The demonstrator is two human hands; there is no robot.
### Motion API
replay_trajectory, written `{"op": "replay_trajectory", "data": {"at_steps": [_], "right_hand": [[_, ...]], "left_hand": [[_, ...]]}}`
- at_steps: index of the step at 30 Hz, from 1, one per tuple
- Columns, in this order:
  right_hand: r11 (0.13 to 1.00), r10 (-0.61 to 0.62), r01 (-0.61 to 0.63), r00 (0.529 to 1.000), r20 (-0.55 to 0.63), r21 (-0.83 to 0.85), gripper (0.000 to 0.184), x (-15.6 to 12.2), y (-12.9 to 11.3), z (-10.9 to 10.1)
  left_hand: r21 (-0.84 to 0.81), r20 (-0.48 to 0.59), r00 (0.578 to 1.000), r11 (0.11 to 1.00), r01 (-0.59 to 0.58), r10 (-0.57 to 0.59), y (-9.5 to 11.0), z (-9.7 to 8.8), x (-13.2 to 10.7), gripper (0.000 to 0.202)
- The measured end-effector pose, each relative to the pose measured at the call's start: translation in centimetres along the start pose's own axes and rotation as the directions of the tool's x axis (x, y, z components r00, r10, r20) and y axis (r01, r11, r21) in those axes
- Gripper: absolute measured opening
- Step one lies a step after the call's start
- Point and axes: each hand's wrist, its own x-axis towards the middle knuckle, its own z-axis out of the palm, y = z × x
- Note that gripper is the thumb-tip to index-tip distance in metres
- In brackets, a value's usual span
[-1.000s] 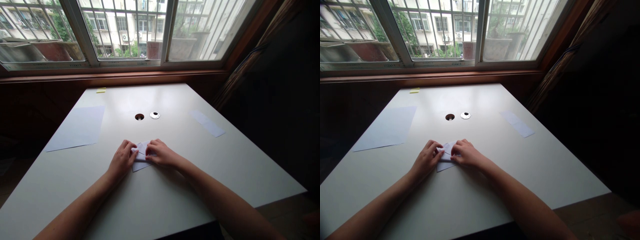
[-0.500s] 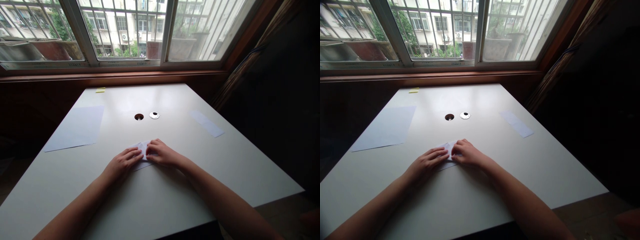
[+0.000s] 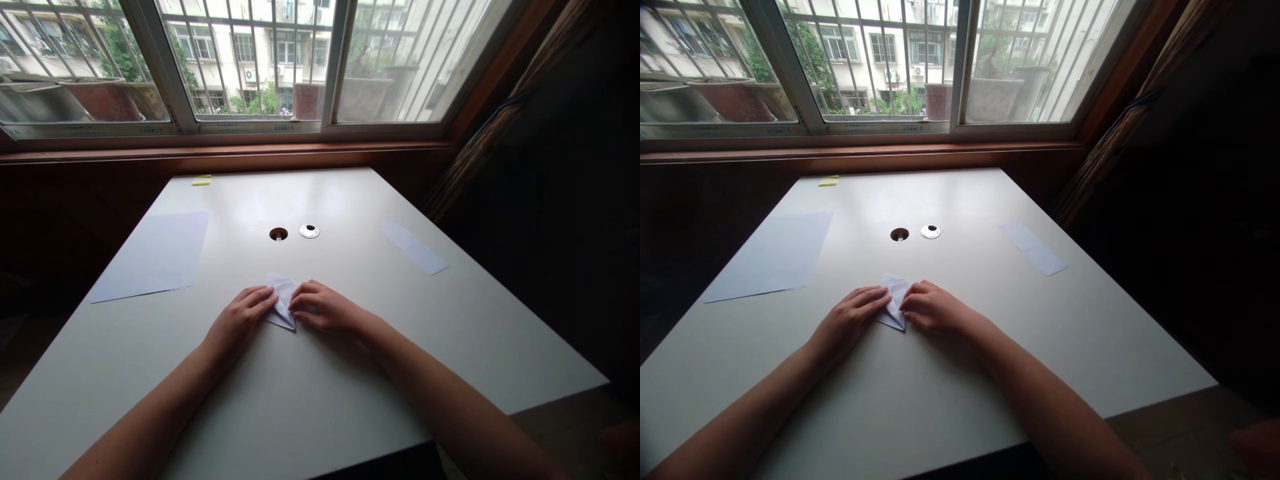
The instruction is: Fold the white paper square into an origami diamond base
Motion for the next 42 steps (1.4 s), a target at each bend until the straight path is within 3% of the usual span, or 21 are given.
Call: {"op": "replay_trajectory", "data": {"at_steps": [4,16,42], "right_hand": [[1.0,-0.008,0.008,0.998,-0.055,-0.005,0.026,0.0,0.7,0.4],[0.964,-0.103,0.094,0.994,-0.021,-0.249,0.017,-0.1,1.4,0.9],[0.977,-0.109,0.099,0.993,-0.045,-0.187,0.019,0.1,0.7,0.7]], "left_hand": [[-0.004,0.016,1.0,1.0,-0.02,0.02,-0.2,0.0,0.0,0.045],[-0.04,0.021,0.997,0.996,-0.079,0.08,0.0,0.0,0.3,0.038],[0.015,0.066,0.994,0.996,-0.087,0.086,0.5,-0.4,0.3,0.038]]}}
